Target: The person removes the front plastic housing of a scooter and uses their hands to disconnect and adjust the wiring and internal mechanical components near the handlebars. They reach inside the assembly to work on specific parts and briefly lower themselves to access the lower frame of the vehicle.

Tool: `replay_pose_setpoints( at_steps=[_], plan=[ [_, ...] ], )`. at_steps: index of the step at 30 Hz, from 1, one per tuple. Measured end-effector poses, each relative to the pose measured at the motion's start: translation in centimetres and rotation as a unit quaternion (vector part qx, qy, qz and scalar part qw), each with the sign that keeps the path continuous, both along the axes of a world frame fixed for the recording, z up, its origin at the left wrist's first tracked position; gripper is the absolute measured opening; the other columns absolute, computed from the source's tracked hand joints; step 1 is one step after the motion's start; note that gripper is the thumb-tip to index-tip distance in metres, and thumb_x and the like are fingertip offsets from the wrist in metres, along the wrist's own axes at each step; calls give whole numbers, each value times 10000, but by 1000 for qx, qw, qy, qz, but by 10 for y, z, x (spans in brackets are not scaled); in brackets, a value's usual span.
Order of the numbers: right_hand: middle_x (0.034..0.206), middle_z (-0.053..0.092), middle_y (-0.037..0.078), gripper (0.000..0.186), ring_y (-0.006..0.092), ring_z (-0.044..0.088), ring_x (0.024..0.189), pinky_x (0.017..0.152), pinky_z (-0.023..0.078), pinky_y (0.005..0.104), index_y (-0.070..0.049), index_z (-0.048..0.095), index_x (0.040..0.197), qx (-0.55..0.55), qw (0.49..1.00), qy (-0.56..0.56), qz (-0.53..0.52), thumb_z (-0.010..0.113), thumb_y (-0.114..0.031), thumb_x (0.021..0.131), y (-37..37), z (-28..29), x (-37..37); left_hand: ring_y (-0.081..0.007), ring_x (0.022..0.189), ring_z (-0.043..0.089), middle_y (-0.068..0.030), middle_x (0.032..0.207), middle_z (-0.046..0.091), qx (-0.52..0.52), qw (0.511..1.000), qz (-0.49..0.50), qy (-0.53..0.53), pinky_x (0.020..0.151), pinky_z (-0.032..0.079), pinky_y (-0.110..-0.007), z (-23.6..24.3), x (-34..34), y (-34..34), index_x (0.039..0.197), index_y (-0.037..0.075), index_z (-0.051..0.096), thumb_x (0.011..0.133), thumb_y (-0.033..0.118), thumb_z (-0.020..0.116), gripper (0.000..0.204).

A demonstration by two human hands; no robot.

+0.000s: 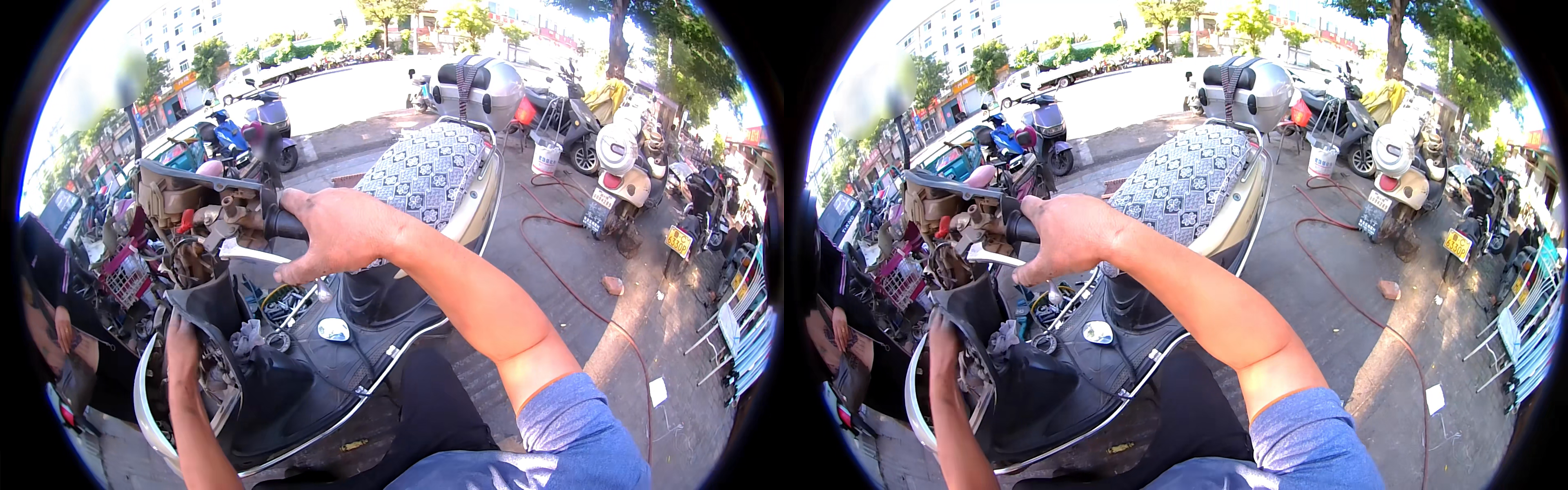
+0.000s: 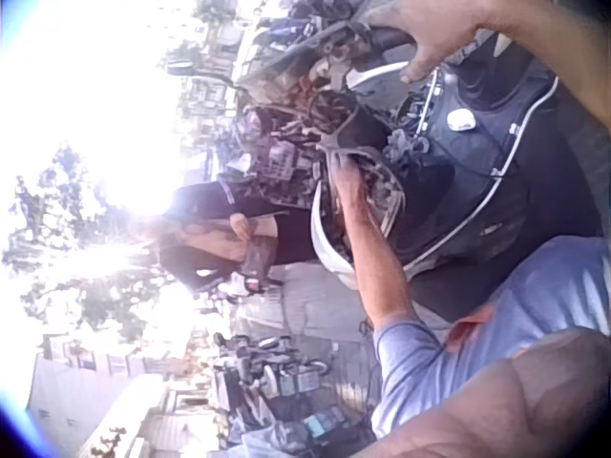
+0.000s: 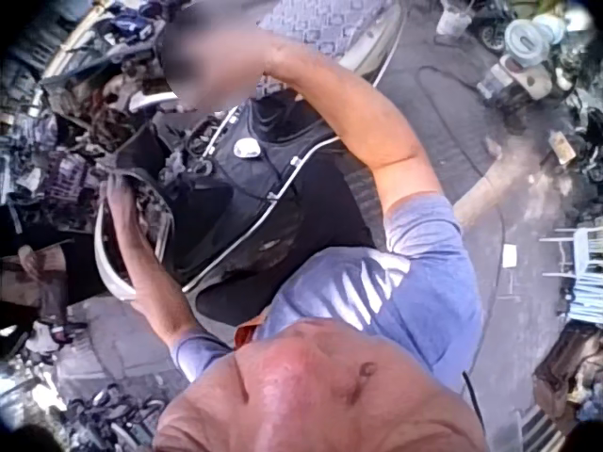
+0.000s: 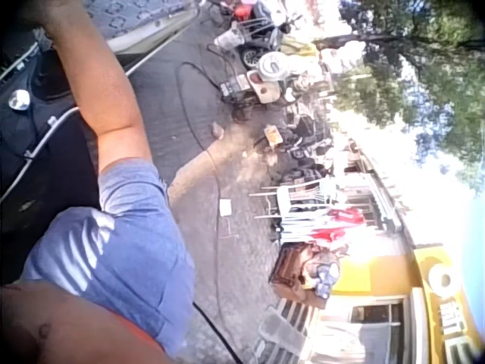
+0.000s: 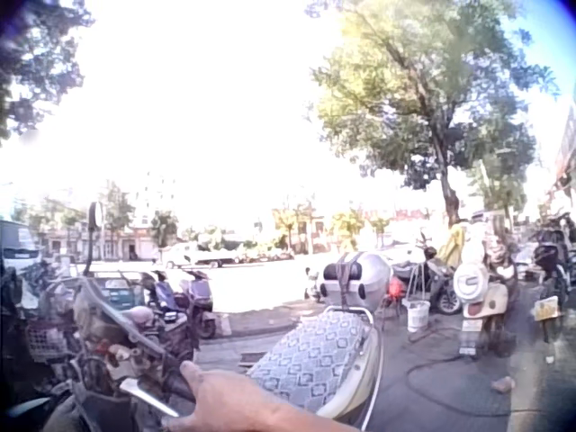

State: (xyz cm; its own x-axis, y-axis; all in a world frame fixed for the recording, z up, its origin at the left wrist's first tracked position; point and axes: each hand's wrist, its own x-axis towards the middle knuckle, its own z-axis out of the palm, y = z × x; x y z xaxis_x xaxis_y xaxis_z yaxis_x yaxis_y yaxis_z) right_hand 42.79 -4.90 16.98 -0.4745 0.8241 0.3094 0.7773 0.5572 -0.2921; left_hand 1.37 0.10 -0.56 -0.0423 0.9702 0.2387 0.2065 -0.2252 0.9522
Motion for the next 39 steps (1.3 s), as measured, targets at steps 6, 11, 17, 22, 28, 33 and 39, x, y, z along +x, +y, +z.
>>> replay_pose_setpoints(
  at_steps=[6, 11, 17, 22, 28, 33, 39],
  plan=[
    [1123, 749, 325, 955, 478, 729, 1096, 980, 565, 493, 98, 563, 1369, 0, 1000, 8, 15, 852, -594, 779, 6, 5, -5, -239, 1222, 668, -144, 1310, 737, -42, 994, -9, -105, 1085, 487, -356, -13, -12, 9, 1412, -57, 661, 1127, 231, 503, 435],
    [1091, 750, 322, 958, 475, 731, 1081, 965, 565, 497, 101, 555, 1361, -17, 1000, 9, 12, 854, -595, 777, -4, 4, -10, -233, 1200, 682, -137, 1313, 739, -40, 999, -19, -26, 1069, 497, -352, -7, -22, 10, 1403, -51, 662, 1131, 238, 490, 432],
    [1036, 758, 309, 933, 467, 743, 1030, 946, 574, 498, 84, 567, 1346, 10, 1000, 15, 21, 851, -601, 780, 1, 3, -10, -253, 1221, 676, -153, 1327, 747, -83, 996, -41, -16, 1077, 495, -359, 14, -9, 2, 1400, -62, 679, 1119, 239, 521, 441],
    [1049, 766, 287, 887, 453, 745, 1039, 945, 573, 494, 46, 584, 1308, -19, 1000, 11, 9, 849, -618, 784, -1, 2, -5, -261, 1148, 699, -169, 1236, 773, -11, 991, -21, 133, 1026, 515, -376, 9, 12, -1, 1346, -73, 690, 1116, 240, 498, 433],
    [1012, 768, 259, 865, 439, 747, 1032, 939, 572, 490, 28, 595, 1279, -7, 1000, 12, 9, 849, -636, 785, -2, 3, -11, -351, 1100, 726, -226, 1202, 770, 7, 989, 48, 137, 992, 530, -424, -19, -9, 7, 1327, -82, 678, 1122, 257, 474, 445],
    [1056, 764, 279, 877, 445, 743, 1051, 947, 569, 489, 44, 600, 1283, -8, 999, 15, 33, 848, -629, 778, -5, 9, -22, -261, 1063, 724, -171, 1199, 776, 68, 975, 99, 189, 956, 546, -381, -59, -61, 21, 1327, -67, 699, 1114, 234, 490, 424],
    [1151, 743, 330, 976, 471, 728, 1107, 981, 565, 492, 92, 569, 1367, -14, 1000, 6, 10, 845, -629, 770, -1, 0, -10, -267, 1087, 719, -166, 1220, 775, 50, 985, 48, 158, 989, 531, -375, -30, -23, 8, 1350, -50, 696, 1114, 269, 502, 441]
  ],
)
